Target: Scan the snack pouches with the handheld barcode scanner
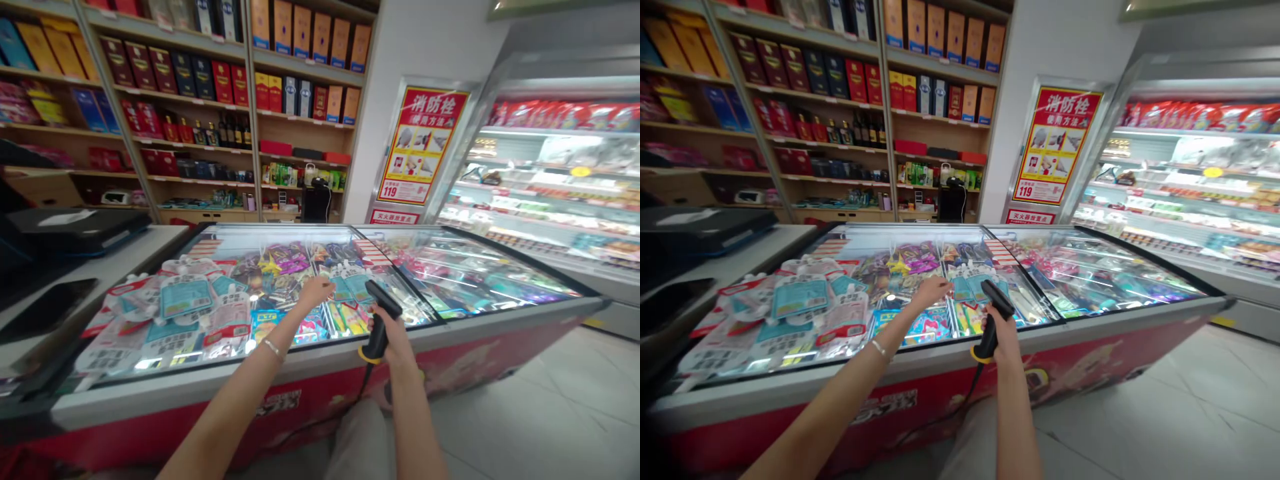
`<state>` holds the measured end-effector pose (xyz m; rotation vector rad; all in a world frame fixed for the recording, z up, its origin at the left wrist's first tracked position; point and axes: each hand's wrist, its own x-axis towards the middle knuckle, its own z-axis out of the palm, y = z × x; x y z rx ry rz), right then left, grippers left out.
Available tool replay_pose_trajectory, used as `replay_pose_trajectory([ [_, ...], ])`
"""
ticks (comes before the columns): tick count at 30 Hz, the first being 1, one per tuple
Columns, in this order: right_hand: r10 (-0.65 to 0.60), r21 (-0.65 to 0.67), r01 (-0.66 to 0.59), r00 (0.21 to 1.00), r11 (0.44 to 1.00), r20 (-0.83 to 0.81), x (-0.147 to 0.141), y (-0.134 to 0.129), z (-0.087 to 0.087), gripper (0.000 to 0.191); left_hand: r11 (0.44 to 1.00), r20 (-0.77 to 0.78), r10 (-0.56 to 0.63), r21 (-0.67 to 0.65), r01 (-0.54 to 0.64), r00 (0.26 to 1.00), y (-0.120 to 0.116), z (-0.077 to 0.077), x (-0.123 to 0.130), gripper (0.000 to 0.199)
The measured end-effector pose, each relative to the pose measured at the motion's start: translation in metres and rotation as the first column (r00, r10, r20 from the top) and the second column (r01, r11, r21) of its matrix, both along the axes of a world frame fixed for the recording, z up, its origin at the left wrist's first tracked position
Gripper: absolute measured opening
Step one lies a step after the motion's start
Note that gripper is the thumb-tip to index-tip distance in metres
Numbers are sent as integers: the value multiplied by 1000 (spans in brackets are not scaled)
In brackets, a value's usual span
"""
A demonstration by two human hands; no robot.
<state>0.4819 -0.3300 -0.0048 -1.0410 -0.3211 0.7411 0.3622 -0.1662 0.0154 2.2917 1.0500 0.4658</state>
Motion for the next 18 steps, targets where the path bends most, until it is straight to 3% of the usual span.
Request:
replay_pose_trajectory([
  [3, -83, -37, 84, 996, 996, 32, 24, -20, -9, 37, 981, -4, 19, -192, -20, 1000, -10, -10, 40, 44],
  [8, -113, -80, 118, 992, 990, 63, 46, -38, -19, 37, 950, 77, 70, -309, -43, 995, -13, -27, 73, 40],
  [12, -117, -104, 127, 988, 986, 101, 47, -42, -18, 36, 989, 295, 99, -138, -60, 950, -12, -31, 79, 32],
  [15, -70, -142, 92, 985, 986, 156, 42, -43, -14, 34, 999, 512, 7, 31, -26, 859, -7, -30, 75, 28],
  [18, -45, -155, 75, 981, 985, 187, 34, -44, -10, 31, 995, 663, -58, 99, -11, 746, 0, -29, 70, 28],
])
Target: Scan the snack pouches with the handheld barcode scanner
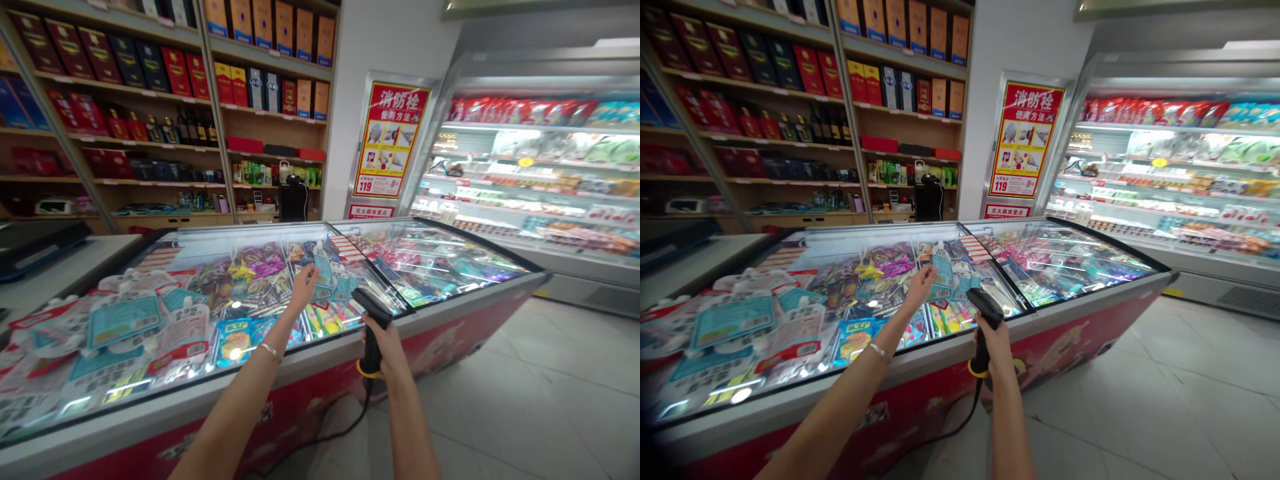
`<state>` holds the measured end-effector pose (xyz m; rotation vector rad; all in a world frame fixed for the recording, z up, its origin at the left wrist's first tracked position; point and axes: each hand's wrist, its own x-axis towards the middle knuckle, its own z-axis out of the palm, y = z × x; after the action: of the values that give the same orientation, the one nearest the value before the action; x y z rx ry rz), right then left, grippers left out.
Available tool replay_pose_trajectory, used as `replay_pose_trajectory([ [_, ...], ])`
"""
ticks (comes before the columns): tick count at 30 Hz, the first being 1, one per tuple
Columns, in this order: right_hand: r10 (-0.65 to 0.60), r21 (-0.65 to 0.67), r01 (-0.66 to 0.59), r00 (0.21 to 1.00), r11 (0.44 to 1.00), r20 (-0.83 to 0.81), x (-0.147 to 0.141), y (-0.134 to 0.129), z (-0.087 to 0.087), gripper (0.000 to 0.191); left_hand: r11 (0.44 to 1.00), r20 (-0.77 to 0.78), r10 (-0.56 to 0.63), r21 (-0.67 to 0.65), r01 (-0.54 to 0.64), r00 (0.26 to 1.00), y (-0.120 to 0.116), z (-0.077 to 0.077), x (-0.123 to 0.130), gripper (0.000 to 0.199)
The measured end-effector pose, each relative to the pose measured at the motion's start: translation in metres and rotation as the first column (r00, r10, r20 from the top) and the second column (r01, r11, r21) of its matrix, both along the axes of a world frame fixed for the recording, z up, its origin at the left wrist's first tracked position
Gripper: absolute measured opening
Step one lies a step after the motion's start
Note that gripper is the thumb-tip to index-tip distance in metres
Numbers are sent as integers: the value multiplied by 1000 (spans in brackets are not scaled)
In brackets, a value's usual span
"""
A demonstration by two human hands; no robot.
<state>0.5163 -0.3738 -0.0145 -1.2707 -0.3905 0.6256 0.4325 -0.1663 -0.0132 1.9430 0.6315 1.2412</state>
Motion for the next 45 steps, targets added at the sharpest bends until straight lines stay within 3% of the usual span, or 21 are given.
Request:
replay_pose_trajectory([
  [5, 46, 19, -47, 999, 999, 7, -10, 2, -3, 30, 999, 175, -44, 15, 42, 984, 13, -3, -2, 29],
  [13, 23, 51, -23, 1000, 998, -5, -11, 1, -8, 31, 994, 197, -102, -25, 109, 975, 16, -8, 1, 33],
  [18, 3, 53, -3, 1000, 999, 3, -24, 3, 2, 31, 993, 221, -87, -54, 102, 971, 17, 4, -14, 31],
  [22, 106, 127, -101, 994, 987, -29, -53, 27, 11, 33, 998, 219, 33, -52, -22, 975, 35, 30, -78, 28],
  [25, 252, 180, -239, 966, 954, -57, -85, 57, 13, 33, 984, 188, 180, -36, -176, 966, 52, 48, -156, 27],
  [28, 385, 190, -362, 917, 912, -100, -125, 89, 10, 30, 940, 106, 341, -14, -342, 934, 63, 56, -237, 28],
  [30, 462, 199, -431, 873, 880, -154, -153, 109, 6, 28, 876, -53, 481, 38, -480, 875, 64, 55, -283, 25],
  [31, 497, 207, -460, 846, 864, -194, -167, 119, 4, 27, 817, -159, 576, 87, -570, 802, 62, 53, -301, 22],
  [33, 553, 225, -506, 779, 833, -295, -193, 137, -2, 23, 645, -334, 757, 244, -724, 562, 56, 46, -325, 19],
  [34, 575, 226, -529, 737, 818, -357, -203, 144, -5, 20, 579, -388, 804, 338, -742, 451, 53, 41, -332, 25],
  [35, 590, 220, -553, 691, 804, -417, -212, 151, -8, 17, 561, -435, 814, 420, -713, 385, 50, 35, -336, 35],
  [36, 600, 208, -579, 649, 789, -468, -218, 156, -11, 13, 596, -492, 790, 475, -647, 366, 47, 28, -338, 43],
  [37, 606, 194, -603, 615, 774, -506, -222, 161, -12, 11, 666, -569, 733, 490, -563, 372, 46, 22, -338, 48],
  [39, 607, 174, -629, 583, 758, -540, -226, 166, -15, 12, 783, -703, 605, 444, -435, 373, 45, 10, -335, 47],
  [40, 606, 174, -627, 584, 759, -540, -227, 167, -15, 12, 802, -735, 576, 424, -421, 357, 45, 5, -333, 44],
  [42, 600, 183, -611, 595, 770, -535, -227, 169, -14, 11, 786, -745, 586, 429, -444, 318, 48, -1, -332, 41],
  [45, 586, 179, -594, 613, 784, -530, -226, 168, -12, 9, 778, -758, 586, 430, -458, 286, 52, 0, -331, 40],
])
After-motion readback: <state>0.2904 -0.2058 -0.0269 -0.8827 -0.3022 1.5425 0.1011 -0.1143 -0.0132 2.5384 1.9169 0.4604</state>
